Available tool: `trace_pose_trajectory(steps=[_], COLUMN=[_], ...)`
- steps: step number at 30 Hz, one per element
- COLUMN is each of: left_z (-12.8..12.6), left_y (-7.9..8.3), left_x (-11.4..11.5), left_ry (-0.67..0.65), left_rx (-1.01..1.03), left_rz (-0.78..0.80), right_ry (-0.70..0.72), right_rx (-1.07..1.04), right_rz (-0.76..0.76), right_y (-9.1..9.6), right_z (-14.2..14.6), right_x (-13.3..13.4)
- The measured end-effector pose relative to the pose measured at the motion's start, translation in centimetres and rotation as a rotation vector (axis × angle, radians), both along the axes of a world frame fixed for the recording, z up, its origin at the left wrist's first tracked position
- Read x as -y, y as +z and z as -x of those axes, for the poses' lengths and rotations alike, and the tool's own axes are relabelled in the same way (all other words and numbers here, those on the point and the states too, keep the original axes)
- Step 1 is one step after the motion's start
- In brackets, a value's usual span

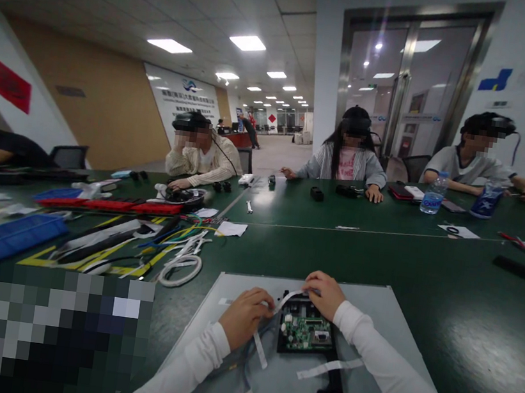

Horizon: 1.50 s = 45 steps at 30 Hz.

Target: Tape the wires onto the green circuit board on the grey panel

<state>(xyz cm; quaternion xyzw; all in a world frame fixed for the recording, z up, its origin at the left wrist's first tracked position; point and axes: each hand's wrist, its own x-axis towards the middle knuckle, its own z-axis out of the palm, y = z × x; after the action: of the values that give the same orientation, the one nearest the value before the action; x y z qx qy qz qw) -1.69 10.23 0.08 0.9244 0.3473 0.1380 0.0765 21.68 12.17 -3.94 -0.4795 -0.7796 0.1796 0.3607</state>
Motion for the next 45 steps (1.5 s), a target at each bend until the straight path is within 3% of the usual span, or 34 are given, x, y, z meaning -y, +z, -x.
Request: trace_pose_trajectory(steps=[45], left_z=[-0.5], left_y=[0.5], left_x=[0.6], left_ry=[0.042], left_rx=[-0.13], left_rz=[-0.034], right_ry=[0.006], right_rx=[0.022], right_rz=[-0.005], right_y=[-0.6], right_z=[0.0], right_x=[0.0])
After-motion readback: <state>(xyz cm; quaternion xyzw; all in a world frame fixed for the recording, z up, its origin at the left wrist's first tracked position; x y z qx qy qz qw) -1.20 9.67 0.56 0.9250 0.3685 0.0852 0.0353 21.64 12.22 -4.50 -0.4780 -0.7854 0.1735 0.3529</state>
